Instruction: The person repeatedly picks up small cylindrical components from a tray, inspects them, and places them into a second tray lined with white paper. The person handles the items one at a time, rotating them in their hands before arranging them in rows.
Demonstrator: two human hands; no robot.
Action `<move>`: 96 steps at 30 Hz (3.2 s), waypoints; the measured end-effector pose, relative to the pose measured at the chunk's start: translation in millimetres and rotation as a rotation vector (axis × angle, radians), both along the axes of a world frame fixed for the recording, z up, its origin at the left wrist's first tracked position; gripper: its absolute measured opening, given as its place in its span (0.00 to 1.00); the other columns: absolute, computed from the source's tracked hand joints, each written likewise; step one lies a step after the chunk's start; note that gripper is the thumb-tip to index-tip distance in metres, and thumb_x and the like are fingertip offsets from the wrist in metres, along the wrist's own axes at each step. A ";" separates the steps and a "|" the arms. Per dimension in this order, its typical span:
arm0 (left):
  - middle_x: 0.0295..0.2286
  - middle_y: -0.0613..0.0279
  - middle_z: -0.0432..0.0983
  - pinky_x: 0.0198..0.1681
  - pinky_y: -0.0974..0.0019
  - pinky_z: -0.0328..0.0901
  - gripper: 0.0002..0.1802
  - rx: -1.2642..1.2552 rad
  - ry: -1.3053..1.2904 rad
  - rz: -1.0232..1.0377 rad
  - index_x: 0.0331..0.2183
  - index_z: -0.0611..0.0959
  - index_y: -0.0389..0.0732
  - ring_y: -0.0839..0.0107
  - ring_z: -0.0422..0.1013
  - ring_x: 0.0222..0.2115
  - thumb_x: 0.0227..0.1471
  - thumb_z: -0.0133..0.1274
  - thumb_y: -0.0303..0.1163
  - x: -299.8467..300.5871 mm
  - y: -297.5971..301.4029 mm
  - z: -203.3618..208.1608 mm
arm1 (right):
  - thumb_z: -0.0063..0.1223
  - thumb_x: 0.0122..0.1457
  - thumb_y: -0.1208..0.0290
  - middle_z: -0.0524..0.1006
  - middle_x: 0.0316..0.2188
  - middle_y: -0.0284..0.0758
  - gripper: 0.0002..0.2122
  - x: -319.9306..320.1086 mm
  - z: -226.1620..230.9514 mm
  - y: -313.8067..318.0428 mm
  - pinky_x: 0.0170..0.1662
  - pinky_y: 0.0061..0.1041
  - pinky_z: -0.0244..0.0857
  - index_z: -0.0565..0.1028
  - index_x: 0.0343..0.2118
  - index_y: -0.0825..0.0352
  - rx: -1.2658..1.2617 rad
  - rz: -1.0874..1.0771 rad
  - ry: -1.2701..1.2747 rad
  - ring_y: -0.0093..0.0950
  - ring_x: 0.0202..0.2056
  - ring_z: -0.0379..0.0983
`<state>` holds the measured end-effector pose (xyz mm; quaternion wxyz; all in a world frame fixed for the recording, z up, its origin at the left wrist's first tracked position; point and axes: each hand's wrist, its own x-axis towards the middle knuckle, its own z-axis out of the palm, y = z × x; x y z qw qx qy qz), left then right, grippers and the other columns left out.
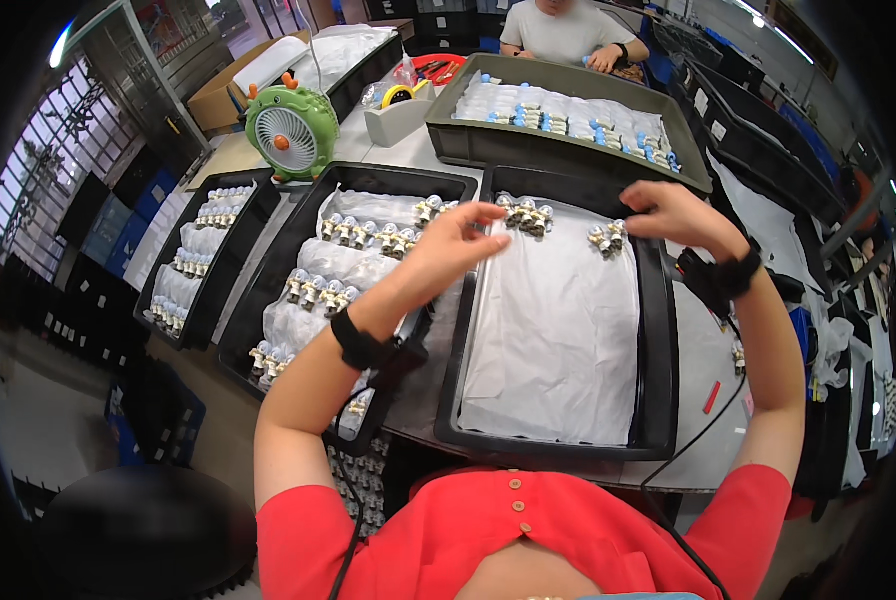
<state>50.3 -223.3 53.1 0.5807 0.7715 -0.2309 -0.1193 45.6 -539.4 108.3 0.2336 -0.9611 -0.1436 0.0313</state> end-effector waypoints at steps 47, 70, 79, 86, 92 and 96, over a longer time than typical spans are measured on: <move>0.43 0.54 0.68 0.43 0.67 0.66 0.35 -0.556 0.537 -0.111 0.56 0.52 0.38 0.69 0.69 0.44 0.50 0.50 0.23 -55.9 -13.3 -54.9 | 0.64 0.37 0.64 0.68 0.45 0.49 0.30 95.6 -151.2 -8.0 0.49 0.33 0.64 0.70 0.47 0.67 -0.297 -0.336 0.084 0.46 0.46 0.67; 0.42 0.63 0.68 0.45 0.65 0.67 0.33 -0.745 0.549 -0.058 0.57 0.56 0.39 0.73 0.68 0.43 0.51 0.50 0.23 -50.9 -0.5 -33.9 | 0.62 0.37 0.81 0.64 0.46 0.41 0.33 -52.2 -71.0 124.7 0.49 0.32 0.63 0.63 0.51 0.63 0.482 0.370 -0.451 0.39 0.48 0.64; 0.44 0.60 0.67 0.48 0.63 0.65 0.34 -0.666 0.568 0.012 0.57 0.57 0.39 0.72 0.68 0.44 0.49 0.50 0.22 -51.0 0.8 -41.5 | 0.66 0.34 0.79 0.64 0.47 0.41 0.36 -47.4 -88.2 118.7 0.47 0.31 0.63 0.62 0.52 0.64 0.545 0.326 -0.301 0.39 0.47 0.64; 0.45 0.56 0.67 0.50 0.62 0.64 0.37 -0.670 0.603 -0.026 0.58 0.54 0.39 0.69 0.67 0.46 0.49 0.49 0.21 -50.5 0.3 -42.0 | 0.66 0.33 0.79 0.65 0.47 0.39 0.38 -47.0 -90.3 119.5 0.50 0.31 0.61 0.62 0.53 0.63 0.509 0.330 -0.394 0.37 0.47 0.62; 0.45 0.56 0.67 0.48 0.66 0.64 0.38 -0.583 0.421 0.016 0.59 0.52 0.39 0.71 0.67 0.45 0.48 0.48 0.19 -54.1 -1.8 -42.7 | 0.66 0.34 0.79 0.65 0.49 0.38 0.39 -45.4 -89.7 118.0 0.48 0.30 0.63 0.61 0.54 0.61 0.529 0.316 -0.312 0.36 0.49 0.63; 0.45 0.57 0.67 0.46 0.67 0.64 0.37 -0.545 0.310 0.046 0.59 0.52 0.39 0.71 0.67 0.45 0.49 0.47 0.19 -56.5 -4.9 -42.7 | 0.66 0.36 0.79 0.65 0.50 0.36 0.38 -42.0 -95.8 117.8 0.43 0.26 0.66 0.61 0.55 0.58 0.587 0.328 -0.312 0.32 0.47 0.65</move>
